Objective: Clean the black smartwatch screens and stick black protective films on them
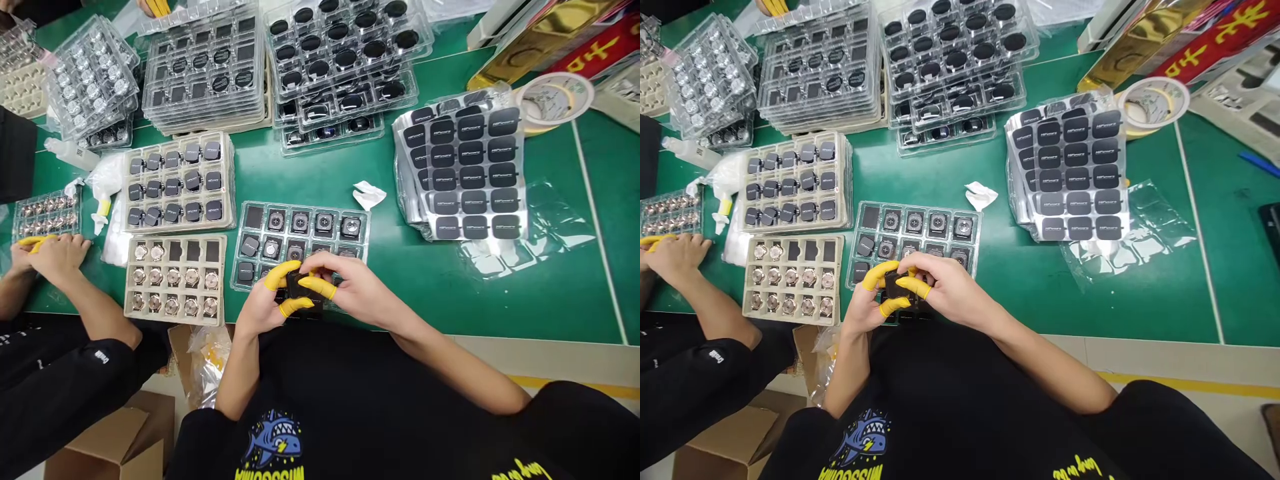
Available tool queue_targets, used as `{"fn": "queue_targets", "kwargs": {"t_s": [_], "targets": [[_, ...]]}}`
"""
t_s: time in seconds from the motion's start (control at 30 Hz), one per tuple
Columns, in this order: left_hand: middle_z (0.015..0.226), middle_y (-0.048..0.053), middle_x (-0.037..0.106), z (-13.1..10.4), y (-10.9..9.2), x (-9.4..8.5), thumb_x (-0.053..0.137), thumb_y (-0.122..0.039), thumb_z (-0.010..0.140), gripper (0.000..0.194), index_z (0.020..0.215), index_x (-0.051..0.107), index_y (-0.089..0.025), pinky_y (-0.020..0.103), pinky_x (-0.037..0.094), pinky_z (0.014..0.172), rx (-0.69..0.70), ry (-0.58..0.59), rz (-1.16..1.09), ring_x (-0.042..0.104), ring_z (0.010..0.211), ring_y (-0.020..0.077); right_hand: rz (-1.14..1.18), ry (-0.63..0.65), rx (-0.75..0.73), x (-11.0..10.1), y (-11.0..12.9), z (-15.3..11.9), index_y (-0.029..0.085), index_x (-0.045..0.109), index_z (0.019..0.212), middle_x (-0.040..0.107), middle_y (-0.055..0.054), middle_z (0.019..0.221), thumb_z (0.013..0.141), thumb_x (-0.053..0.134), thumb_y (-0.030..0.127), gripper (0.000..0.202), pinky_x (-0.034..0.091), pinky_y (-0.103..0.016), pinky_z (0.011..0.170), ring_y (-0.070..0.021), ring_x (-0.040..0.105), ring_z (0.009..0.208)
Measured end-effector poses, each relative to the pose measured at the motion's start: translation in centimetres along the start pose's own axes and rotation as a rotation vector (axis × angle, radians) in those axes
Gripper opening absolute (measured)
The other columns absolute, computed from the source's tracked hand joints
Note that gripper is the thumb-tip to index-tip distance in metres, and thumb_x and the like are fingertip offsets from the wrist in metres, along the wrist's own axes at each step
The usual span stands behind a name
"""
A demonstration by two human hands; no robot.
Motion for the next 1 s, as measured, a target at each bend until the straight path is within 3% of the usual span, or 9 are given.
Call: {"fn": "queue_targets", "kwargs": {"t_s": [0.17,0.27,0.37,0.47,0.57,0.67,0.77,0.87,1.0], "targets": [[0.133,0.012,0.085,0.3,0.0,0.4,0.081,-0.056,0.104,0.067,0.161,0.059,-0.029,0.038,0.073,0.100,-0.005,0.001,-0.044,0.088,0.116,0.0268,-0.073,-0.079,-0.076,-0.5,0.6,0.1,0.027,0.073,0.103,0.075,-0.008,0.119,0.107,0.073,0.032,0.006,0.056,-0.032,0.070,-0.0208,0.069,0.093],[0.128,0.012,0.086,0.2,0.9,0.6,0.084,-0.056,0.101,0.067,0.157,0.062,-0.026,0.036,0.073,0.096,-0.049,-0.023,-0.081,0.089,0.107,0.0254,-0.086,-0.084,-0.147,-0.7,1.4,-0.5,0.028,0.070,0.100,0.075,-0.007,0.114,0.109,0.070,0.028,0.009,0.057,-0.034,0.074,-0.0218,0.069,0.093],[0.113,0.009,0.086,-0.2,2.4,0.3,0.089,-0.059,0.096,0.067,0.148,0.068,-0.023,0.033,0.074,0.085,-0.152,-0.109,-0.179,0.088,0.091,0.0224,-0.075,-0.179,-0.165,-2.3,1.7,-2.1,0.029,0.071,0.098,0.075,-0.007,0.105,0.110,0.073,0.036,0.014,0.058,-0.040,0.081,-0.0250,0.069,0.094],[0.102,0.004,0.084,-0.6,2.9,-0.3,0.096,-0.057,0.090,0.066,0.142,0.071,-0.025,0.028,0.072,0.075,-0.189,-0.199,-0.391,0.085,0.079,0.0184,-0.057,-0.383,-0.031,-6.2,0.2,-4.9,0.031,0.074,0.096,0.075,-0.008,0.103,0.105,0.080,0.052,0.024,0.058,-0.045,0.087,-0.0286,0.069,0.099],[0.099,0.003,0.085,-1.0,2.9,-1.6,0.105,-0.045,0.082,0.061,0.132,0.077,-0.024,0.026,0.072,0.074,-0.235,-0.299,-0.466,0.086,0.080,0.0183,-0.044,-0.579,0.180,-12.1,-3.0,-9.3,0.029,0.075,0.090,0.077,-0.009,0.110,0.091,0.089,0.061,0.035,0.058,-0.044,0.084,-0.0285,0.069,0.099],[0.093,0.004,0.086,-1.1,3.7,-3.1,0.112,-0.038,0.070,0.063,0.122,0.081,-0.021,0.027,0.073,0.071,-0.311,-0.377,-0.484,0.085,0.077,0.0200,-0.094,-0.779,0.474,-18.8,-6.5,-15.2,0.026,0.072,0.083,0.077,-0.009,0.104,0.073,0.094,0.060,0.042,0.051,-0.038,0.071,-0.0245,0.066,0.087],[0.088,0.005,0.086,-0.8,4.6,-4.1,0.116,-0.035,0.060,0.067,0.116,0.082,-0.018,0.029,0.072,0.065,-0.364,-0.413,-0.463,0.082,0.069,0.0210,-0.174,-0.931,0.617,-24.0,-8.3,-20.0,0.024,0.070,0.081,0.074,-0.009,0.094,0.069,0.091,0.050,0.036,0.044,-0.035,0.066,-0.0208,0.058,0.078],[0.084,0.004,0.085,-0.1,4.8,-4.3,0.116,-0.033,0.057,0.068,0.114,0.081,-0.018,0.031,0.073,0.065,-0.371,-0.398,-0.451,0.082,0.070,0.0224,-0.214,-0.970,0.675,-26.3,-9.7,-21.5,0.022,0.072,0.083,0.072,-0.008,0.088,0.067,0.086,0.041,0.029,0.042,-0.035,0.067,-0.0206,0.057,0.079],[0.084,0.002,0.085,0.5,4.3,-4.0,0.115,-0.033,0.059,0.067,0.115,0.080,-0.020,0.031,0.074,0.067,-0.371,-0.373,-0.411,0.083,0.071,0.0218,-0.250,-0.919,0.704,-26.7,-11.8,-18.9,0.020,0.073,0.084,0.073,-0.007,0.085,0.070,0.081,0.038,0.024,0.044,-0.035,0.069,-0.0205,0.059,0.079]]}}
Point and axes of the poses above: each hand's wrist, its own z-axis towards the middle knuckle, its own x-axis out of the palm, y = z × x, the point moved 5 cm from there along z, towards the middle knuckle
